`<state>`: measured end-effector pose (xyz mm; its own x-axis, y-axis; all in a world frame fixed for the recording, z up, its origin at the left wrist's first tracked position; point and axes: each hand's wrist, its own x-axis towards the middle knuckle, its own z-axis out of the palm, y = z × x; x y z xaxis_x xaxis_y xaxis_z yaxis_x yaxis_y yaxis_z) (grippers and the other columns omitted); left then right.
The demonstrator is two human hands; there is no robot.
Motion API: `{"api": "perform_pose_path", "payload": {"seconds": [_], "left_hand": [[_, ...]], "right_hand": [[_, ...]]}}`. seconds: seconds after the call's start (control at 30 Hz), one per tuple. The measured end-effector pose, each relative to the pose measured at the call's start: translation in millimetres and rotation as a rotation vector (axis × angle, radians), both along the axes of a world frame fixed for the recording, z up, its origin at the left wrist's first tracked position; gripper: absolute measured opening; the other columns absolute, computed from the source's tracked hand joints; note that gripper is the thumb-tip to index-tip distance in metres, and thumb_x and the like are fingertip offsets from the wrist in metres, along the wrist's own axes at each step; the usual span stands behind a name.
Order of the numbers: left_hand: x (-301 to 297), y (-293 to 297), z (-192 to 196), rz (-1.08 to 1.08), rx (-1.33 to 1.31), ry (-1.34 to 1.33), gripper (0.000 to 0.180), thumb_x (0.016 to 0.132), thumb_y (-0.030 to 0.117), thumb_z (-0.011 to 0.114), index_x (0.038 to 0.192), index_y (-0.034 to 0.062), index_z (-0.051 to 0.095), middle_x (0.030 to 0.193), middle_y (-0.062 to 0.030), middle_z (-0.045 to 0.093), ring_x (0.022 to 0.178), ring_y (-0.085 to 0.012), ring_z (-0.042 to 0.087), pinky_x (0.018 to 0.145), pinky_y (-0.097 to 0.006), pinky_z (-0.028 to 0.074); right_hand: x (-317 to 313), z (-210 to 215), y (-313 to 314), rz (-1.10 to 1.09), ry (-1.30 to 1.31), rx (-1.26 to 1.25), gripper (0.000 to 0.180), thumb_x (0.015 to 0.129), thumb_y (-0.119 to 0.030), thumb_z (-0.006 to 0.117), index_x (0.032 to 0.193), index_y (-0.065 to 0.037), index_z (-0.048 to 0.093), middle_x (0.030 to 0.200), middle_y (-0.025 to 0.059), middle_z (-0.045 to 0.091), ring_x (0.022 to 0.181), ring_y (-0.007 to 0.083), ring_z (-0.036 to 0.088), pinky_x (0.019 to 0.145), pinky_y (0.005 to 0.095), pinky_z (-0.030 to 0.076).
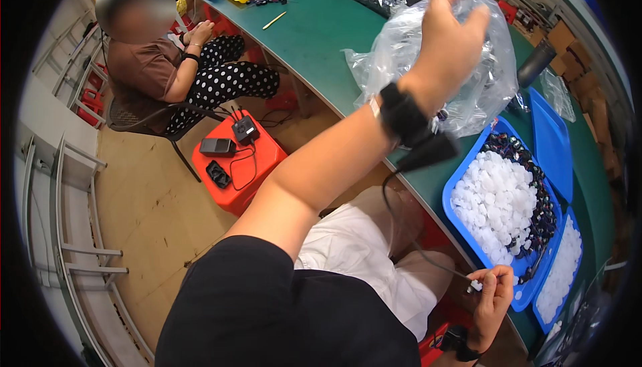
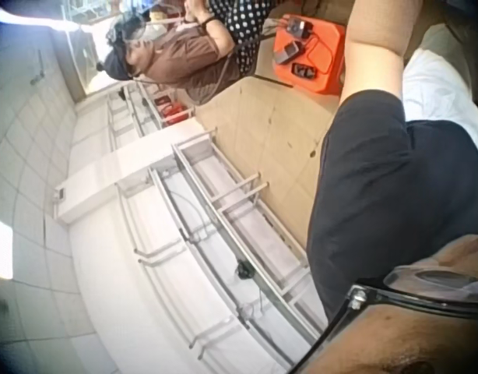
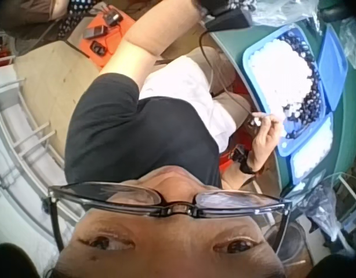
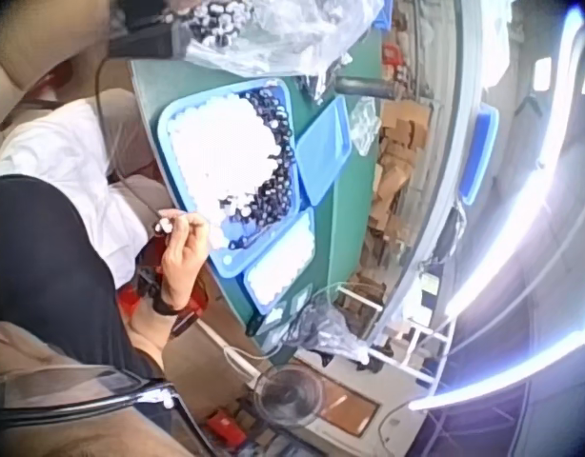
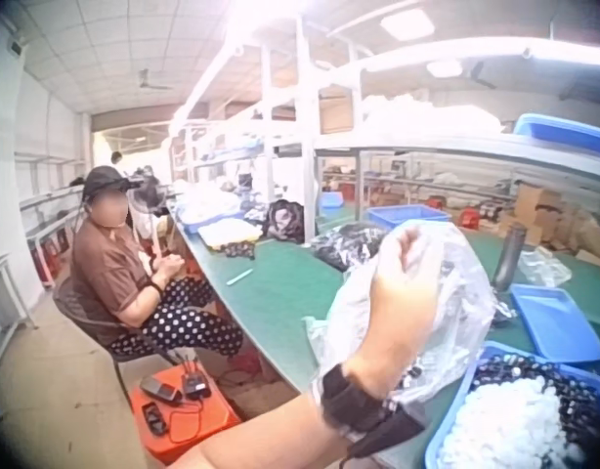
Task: Assembling small plastic components by inserting gaskets and stems into white caps at a workbench.
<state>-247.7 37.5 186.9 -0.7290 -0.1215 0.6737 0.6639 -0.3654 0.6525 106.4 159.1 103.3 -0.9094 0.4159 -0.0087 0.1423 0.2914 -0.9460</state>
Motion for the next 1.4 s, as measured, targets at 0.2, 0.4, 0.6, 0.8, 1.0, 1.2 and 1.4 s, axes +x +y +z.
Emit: {"api": "perform_pose_path", "payload": {"seconds": [0.2, 0.4, 0.6, 0.8, 1.0, 1.2, 1.4], "left_hand": [[155, -45, -45, -1.298, -0.173, -0.485, 0.021, 0.095, 0.016, 0.059, 0.11, 0.0012, 0.06, 0.092, -0.0063, 0.066, 0.084, -0.0122, 0.063, 0.078, -0.026, 0.052], [218, -32, -133, -1.345, -0.221, -0.872, 0.025, 0.097, 0.024, 0.058, 0.112, 0.0045, 0.059, 0.103, -0.0011, 0.06, 0.096, -0.0085, 0.057, 0.086, -0.023, 0.046], [251, -28, -149, -1.705, -0.051, -1.145, 0.038, 0.101, 0.031, 0.049, 0.126, 0.0022, 0.051, 0.118, -0.0057, 0.056, 0.108, -0.0144, 0.058, 0.095, -0.033, 0.05], [253, -33, -162, -1.631, -0.072, -1.163, 0.039, 0.101, 0.031, 0.048, 0.129, 0.0024, 0.05, 0.119, -0.0057, 0.057, 0.104, -0.0144, 0.061, 0.092, -0.032, 0.051], [262, -27, -195, -1.646, -0.064, -1.155, 0.023, 0.098, 0.028, 0.057, 0.108, 0.0076, 0.059, 0.096, 0.0017, 0.06, 0.086, -0.0063, 0.059, 0.074, -0.02, 0.049], [258, -35, -191, -1.62, -0.064, -1.143, 0.025, 0.097, 0.03, 0.059, 0.108, 0.0074, 0.059, 0.095, 0.0041, 0.059, 0.084, -0.0036, 0.056, 0.074, -0.018, 0.047], [255, -32, -197, -1.572, -0.086, -1.123, 0.026, 0.096, 0.029, 0.06, 0.11, 0.007, 0.058, 0.095, 0.0037, 0.058, 0.085, -0.0036, 0.056, 0.075, -0.018, 0.048]], "right_hand": [[1, -6, -20, 0.074, 0.054, 0.139, 0.013, 0.1, -0.008, 0.044, 0.091, 0.0, 0.046, 0.089, 0.014, 0.07, 0.071, 0.0121, 0.058, 0.068, 0.0241, 0.046], [12, -26, -30, -0.069, 0.161, 0.101, 0.012, 0.101, -0.01, 0.044, 0.093, 0.0, 0.045, 0.093, 0.015, 0.068, 0.077, 0.0136, 0.057, 0.074, 0.0258, 0.046], [2, -42, -37, -0.123, 0.414, 0.551, 0.006, 0.096, -0.006, 0.049, 0.093, -0.001, 0.05, 0.095, 0.0141, 0.064, 0.092, 0.0279, 0.061, 0.081, 0.0369, 0.048], [1, -63, -48, -0.227, 0.393, 0.451, 0.009, 0.096, -0.01, 0.052, 0.093, -0.002, 0.053, 0.093, 0.0123, 0.067, 0.092, 0.0298, 0.062, 0.079, 0.0376, 0.048], [11, -70, -50, -0.266, 0.34, 0.242, 0.007, 0.096, -0.004, 0.047, 0.097, 0.001, 0.051, 0.098, 0.0146, 0.065, 0.096, 0.0264, 0.063, 0.086, 0.0365, 0.05], [10, -74, -51, -0.236, 0.286, -0.194, 0.009, 0.095, -0.004, 0.054, 0.101, 0.001, 0.051, 0.104, 0.0152, 0.063, 0.093, 0.0162, 0.059, 0.085, 0.0288, 0.047], [9, -76, -50, -0.286, 0.251, -0.058, 0.009, 0.093, -0.005, 0.058, 0.09, 0.003, 0.057, 0.101, 0.0119, 0.063, 0.09, 0.0145, 0.058, 0.081, 0.0272, 0.047]]}}
